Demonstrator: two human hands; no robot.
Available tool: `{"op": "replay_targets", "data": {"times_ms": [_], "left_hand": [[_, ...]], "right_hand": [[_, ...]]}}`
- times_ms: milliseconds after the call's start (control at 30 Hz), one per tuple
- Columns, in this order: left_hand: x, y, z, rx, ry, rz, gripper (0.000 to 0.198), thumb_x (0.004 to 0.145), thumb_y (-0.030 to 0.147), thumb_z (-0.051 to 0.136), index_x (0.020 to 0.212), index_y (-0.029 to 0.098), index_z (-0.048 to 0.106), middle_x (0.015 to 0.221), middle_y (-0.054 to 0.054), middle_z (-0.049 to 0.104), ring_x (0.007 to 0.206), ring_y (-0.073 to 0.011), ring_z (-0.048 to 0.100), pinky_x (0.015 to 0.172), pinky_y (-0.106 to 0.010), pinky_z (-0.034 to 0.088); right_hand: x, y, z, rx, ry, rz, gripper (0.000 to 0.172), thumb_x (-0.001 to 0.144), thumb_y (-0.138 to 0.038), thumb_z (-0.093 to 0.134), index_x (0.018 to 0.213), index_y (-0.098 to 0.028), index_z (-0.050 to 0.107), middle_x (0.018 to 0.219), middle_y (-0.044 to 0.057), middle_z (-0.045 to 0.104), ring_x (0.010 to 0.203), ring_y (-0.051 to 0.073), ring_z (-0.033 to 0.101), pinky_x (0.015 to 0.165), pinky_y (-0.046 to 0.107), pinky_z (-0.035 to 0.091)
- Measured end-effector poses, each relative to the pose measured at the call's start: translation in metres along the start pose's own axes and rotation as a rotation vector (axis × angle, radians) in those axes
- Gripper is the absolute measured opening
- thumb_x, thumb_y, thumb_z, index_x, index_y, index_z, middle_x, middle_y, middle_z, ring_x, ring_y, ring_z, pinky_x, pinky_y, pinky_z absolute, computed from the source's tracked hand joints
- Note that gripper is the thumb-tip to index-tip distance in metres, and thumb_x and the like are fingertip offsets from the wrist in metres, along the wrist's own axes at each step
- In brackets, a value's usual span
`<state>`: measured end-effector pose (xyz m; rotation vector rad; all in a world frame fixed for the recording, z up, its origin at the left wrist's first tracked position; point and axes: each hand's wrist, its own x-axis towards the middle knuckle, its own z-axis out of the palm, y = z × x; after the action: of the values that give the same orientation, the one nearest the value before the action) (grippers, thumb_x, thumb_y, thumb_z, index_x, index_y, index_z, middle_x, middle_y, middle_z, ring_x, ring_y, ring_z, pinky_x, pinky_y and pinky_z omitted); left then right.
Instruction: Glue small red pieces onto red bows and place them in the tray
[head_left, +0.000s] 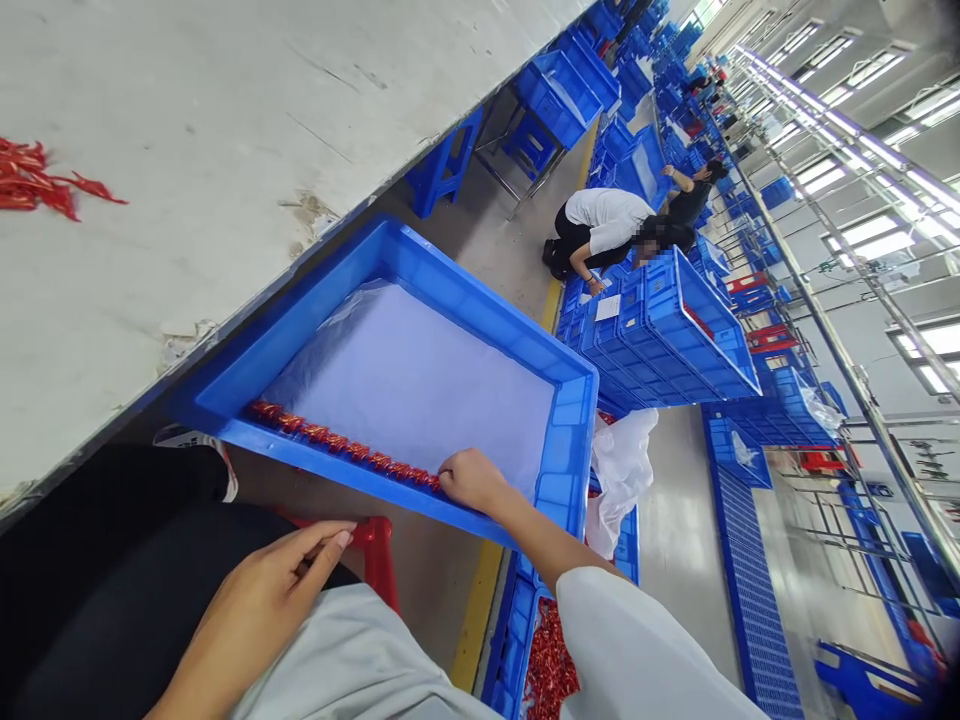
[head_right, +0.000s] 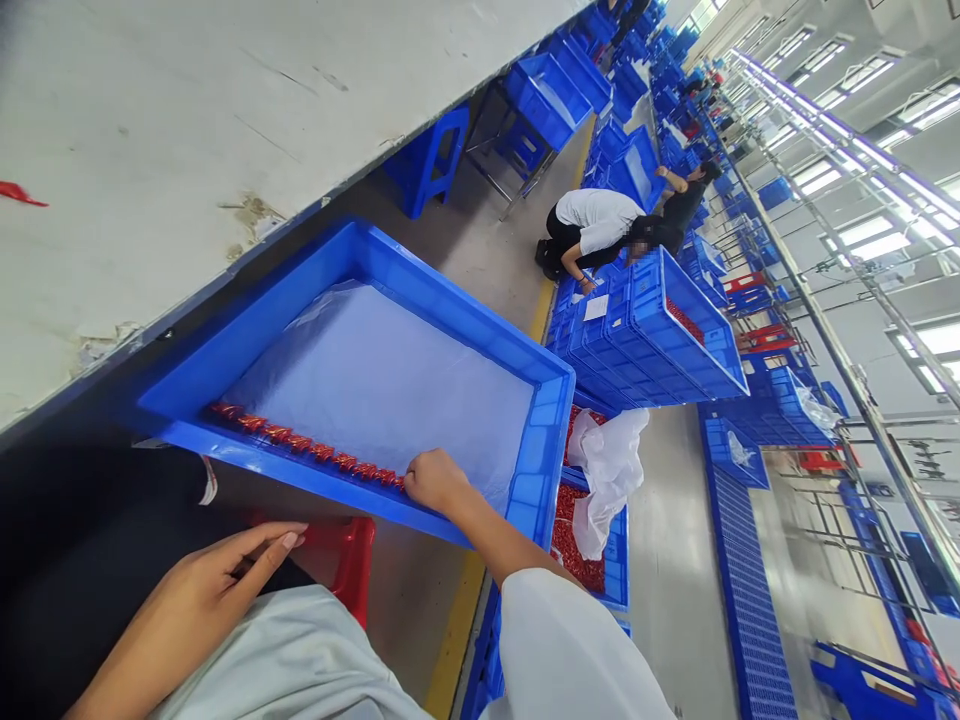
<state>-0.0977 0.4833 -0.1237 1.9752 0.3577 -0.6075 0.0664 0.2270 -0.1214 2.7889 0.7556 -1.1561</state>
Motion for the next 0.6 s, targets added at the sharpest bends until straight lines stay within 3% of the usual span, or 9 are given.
{"op": "replay_targets", "data": {"times_ms": [233, 433, 600], "left_hand": [[0.001, 0.005, -0.001, -0.033, -0.013, 0.006, 0.041, 0.09, 0.065, 0.047, 0.115, 0.039, 0.067, 0.122, 0.011, 0.069, 0.114, -0.0137, 0.062, 0.089, -0.015, 0.048], [0.001, 0.007, -0.002, -0.066, -0.002, 0.054, 0.039, 0.091, 0.063, 0.047, 0.113, 0.039, 0.067, 0.119, 0.009, 0.07, 0.113, -0.0164, 0.063, 0.094, -0.022, 0.047], [-0.001, 0.009, -0.004, -0.112, 0.002, 0.092, 0.033, 0.094, 0.058, 0.046, 0.112, 0.039, 0.067, 0.117, 0.01, 0.07, 0.11, -0.0149, 0.063, 0.091, -0.021, 0.047]], "right_hand": [[0.005, -0.008, -0.011, -0.003, -0.004, -0.004, 0.036, 0.088, -0.017, 0.044, 0.096, -0.016, 0.079, 0.099, 0.011, 0.079, 0.085, 0.019, 0.069, 0.07, 0.024, 0.042], [0.024, -0.036, -0.031, 0.021, 0.04, -0.079, 0.037, 0.091, -0.019, 0.043, 0.103, -0.017, 0.078, 0.111, 0.01, 0.077, 0.098, 0.019, 0.068, 0.08, 0.022, 0.042], [0.038, -0.053, -0.03, 0.017, 0.025, -0.095, 0.035, 0.088, -0.018, 0.046, 0.099, -0.016, 0.079, 0.104, 0.012, 0.078, 0.092, 0.02, 0.07, 0.075, 0.024, 0.043]]}}
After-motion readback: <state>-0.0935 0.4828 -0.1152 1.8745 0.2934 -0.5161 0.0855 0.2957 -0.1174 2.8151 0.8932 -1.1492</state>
